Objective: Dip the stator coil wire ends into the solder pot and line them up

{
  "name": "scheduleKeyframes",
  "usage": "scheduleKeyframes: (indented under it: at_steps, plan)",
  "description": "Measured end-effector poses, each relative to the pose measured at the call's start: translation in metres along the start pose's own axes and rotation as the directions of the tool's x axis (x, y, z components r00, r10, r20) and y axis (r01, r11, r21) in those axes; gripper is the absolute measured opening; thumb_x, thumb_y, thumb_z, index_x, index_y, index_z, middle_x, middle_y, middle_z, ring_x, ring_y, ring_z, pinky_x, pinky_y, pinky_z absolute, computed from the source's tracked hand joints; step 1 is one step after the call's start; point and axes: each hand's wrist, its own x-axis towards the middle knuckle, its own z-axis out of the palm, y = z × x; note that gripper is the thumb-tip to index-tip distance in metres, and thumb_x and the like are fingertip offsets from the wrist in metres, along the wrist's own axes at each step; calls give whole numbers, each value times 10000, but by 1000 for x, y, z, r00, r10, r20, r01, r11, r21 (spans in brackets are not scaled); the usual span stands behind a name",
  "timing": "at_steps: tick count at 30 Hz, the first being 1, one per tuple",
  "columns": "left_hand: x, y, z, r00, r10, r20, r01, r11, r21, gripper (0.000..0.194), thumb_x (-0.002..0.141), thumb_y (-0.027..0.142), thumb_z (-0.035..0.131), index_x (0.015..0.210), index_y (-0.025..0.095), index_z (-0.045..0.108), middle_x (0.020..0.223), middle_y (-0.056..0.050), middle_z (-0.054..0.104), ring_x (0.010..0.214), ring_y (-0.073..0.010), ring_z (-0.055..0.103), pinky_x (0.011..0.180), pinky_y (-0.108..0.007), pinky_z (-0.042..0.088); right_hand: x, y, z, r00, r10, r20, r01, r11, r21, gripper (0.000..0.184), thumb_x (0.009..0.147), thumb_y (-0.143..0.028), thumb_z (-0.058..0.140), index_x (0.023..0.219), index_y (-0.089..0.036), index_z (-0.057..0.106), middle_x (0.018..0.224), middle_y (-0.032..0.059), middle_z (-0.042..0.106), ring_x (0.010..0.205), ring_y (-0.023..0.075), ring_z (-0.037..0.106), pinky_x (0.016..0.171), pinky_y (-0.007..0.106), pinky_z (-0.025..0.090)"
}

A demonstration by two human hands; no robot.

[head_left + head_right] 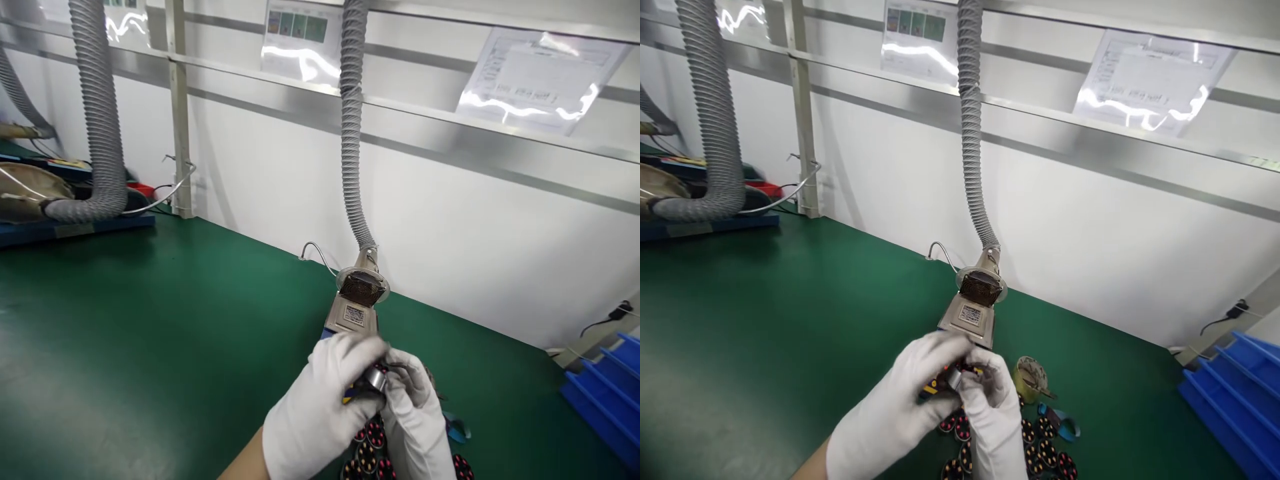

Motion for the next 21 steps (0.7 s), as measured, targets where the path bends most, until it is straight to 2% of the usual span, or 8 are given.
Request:
scheduleKeyframes:
  at_steps: [1,3,6,9,13,17,19,21]
  plan:
    - [1,-3,-1,1000,17,9,-17,999,-28,492,780,135,628,1208,257,419,1144,-45,590,1011,-212,559,861,-352,470,0,1,1,1000,4,-1,-4,1000,-3,148,682,-322,766,822,-304,718,784,-5,715,664,125,660,616,195,546]
    - [4,-8,-2,997,49,-52,-51,998,-42,276,830,182,591,1077,251,489,1031,-16,640,931,-197,591,829,-347,467,-2,1,4,1000,6,-2,-6,1000,-19,187,671,-321,775,846,-316,709,804,-14,712,716,125,664,648,187,542]
    - [7,-11,-4,986,122,-111,-120,992,23,118,901,248,491,1011,212,515,1006,-20,662,915,-189,609,821,-350,457,-6,-2,9,1000,14,24,-12,996,-91,226,641,-304,798,848,-298,708,814,-6,713,731,129,665,664,179,538]
    - [8,-9,-9,968,228,-106,-211,965,154,120,914,199,432,972,175,534,998,-26,678,907,-176,624,817,-343,453,-11,-3,14,999,-5,-51,-2,990,-138,154,648,-323,791,772,-269,717,796,12,709,738,155,666,665,216,548]
    - [11,-2,-14,935,329,-134,-279,913,298,154,873,113,407,901,157,552,957,-24,693,859,-170,635,779,-343,456,-12,-2,14,986,-109,-123,93,988,-125,101,671,-344,770,682,-260,715,811,23,688,767,182,657,682,278,551]
    - [12,0,-14,925,349,-148,-282,894,348,172,860,88,397,858,155,556,917,-14,700,811,-161,638,749,-340,455,-7,-12,-2,981,6,-192,8,997,71,109,721,-430,703,722,-321,700,870,-10,683,856,201,651,780,369,540]
    - [11,-1,-15,928,334,-166,-262,900,349,156,818,63,427,849,151,552,926,-27,697,818,-172,637,748,-349,451,-6,-16,-9,976,37,-215,-19,996,87,102,752,-442,662,752,-346,695,931,-16,685,923,217,639,847,422,514]
    - [10,-3,-14,932,315,-181,-239,907,346,149,791,60,454,859,148,553,941,-37,693,832,-187,634,748,-361,446,-6,-13,-9,980,45,-192,-35,998,55,121,718,-417,696,805,-332,699,948,8,693,925,237,641,861,441,505]
